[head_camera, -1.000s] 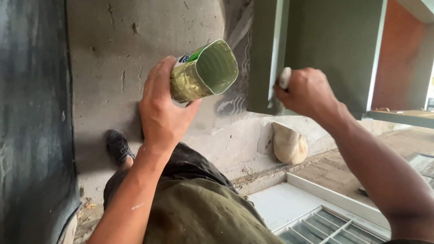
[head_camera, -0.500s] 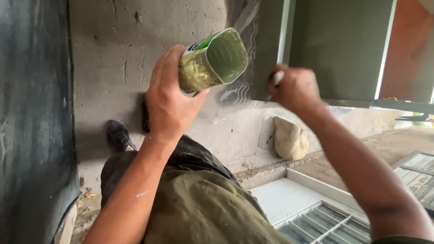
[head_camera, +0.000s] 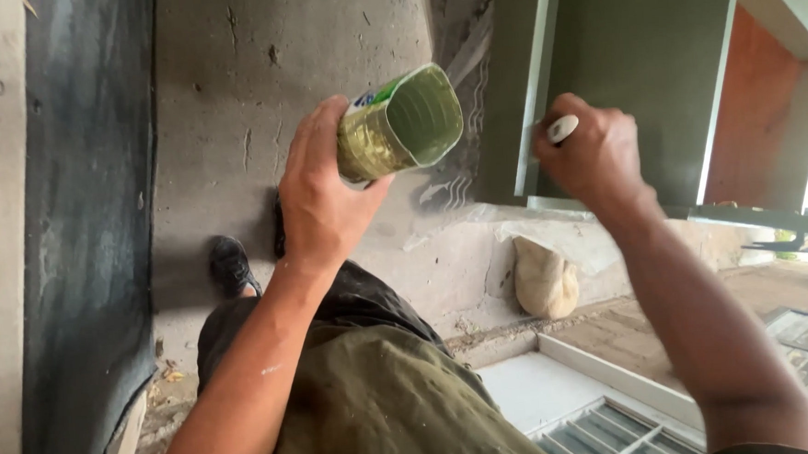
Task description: The person paints the interior and exterior surfaces of a wooden cabinet using a paintbrush and a container of green paint. They repeatedly dip the brush into the container and apply paint to the cabinet's shelves, sides, and edges.
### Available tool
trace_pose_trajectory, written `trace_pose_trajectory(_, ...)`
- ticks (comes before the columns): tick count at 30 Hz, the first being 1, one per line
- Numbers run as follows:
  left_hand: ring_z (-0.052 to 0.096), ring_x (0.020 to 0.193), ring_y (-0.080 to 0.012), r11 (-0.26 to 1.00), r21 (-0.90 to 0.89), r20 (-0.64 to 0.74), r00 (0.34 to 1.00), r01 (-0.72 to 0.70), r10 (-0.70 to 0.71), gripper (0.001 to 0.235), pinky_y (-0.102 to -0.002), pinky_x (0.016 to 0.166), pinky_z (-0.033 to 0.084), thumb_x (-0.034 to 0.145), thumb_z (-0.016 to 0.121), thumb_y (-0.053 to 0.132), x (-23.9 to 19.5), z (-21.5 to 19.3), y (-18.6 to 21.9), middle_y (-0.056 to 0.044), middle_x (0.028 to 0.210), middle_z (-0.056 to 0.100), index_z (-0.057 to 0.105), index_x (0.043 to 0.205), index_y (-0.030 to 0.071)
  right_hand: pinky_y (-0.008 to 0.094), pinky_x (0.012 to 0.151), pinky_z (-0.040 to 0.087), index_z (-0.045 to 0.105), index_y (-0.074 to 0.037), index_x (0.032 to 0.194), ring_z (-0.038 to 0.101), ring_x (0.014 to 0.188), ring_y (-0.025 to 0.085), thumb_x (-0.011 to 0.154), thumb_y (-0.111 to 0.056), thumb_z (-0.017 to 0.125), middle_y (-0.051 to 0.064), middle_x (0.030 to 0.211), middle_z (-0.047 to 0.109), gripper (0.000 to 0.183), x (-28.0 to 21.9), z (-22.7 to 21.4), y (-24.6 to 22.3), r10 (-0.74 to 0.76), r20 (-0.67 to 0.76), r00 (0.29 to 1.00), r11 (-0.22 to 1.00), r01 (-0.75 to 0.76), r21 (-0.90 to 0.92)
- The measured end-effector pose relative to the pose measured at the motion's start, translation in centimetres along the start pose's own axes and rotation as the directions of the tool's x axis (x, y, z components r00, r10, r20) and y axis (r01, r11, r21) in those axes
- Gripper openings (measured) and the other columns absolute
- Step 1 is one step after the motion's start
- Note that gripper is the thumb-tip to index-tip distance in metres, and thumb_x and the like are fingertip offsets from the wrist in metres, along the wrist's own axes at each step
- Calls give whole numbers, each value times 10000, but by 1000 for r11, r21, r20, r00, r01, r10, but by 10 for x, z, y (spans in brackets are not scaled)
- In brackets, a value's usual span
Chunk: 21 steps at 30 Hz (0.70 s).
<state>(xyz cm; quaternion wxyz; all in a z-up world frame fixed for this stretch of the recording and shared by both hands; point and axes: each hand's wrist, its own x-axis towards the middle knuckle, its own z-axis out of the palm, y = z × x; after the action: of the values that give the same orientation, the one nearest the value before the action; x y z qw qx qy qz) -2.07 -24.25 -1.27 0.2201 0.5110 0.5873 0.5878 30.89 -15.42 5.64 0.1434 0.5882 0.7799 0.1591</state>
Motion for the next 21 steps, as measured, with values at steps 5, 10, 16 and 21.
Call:
trace_pose_trajectory(5,662,1172,-354,1000,30,-36,999,1,0,681,-433,1050,520,660,932,77,1,1,-5,-176,1228,667,639,1271,11,460,664,593,690,-280,787,717,649,323,763,-370,752,19,580,683,112,7,93,-58,-40,163,986,964,-5,267)
trace_pose_trajectory(10,666,1151,-375,999,38,-33,999,2,0,690,-453,1032,528,640,939,58,7,2,-7,-196,1204,670,638,1257,-5,444,568,583,738,-249,727,691,585,332,753,-357,782,43,584,666,120,58,66,7,-94,28,995,994,92,62)
trace_pose_trajectory(16,641,1193,-385,1000,11,30,1000,-1,1,720,-460,1051,534,694,954,68,9,3,-6,-213,1256,647,575,1299,-23,463,601,550,727,-94,910,701,685,344,735,-326,834,136,769,704,309,2,36,-13,-2,88,996,977,-17,212)
trace_pose_trajectory(21,664,1163,-367,1000,5,-28,999,29,-29,686,-457,1034,527,650,929,52,13,1,-7,-180,1213,666,632,1266,3,440,523,514,723,-223,1073,644,573,298,838,-226,662,48,750,663,242,-156,74,-50,-302,73,951,900,259,350)
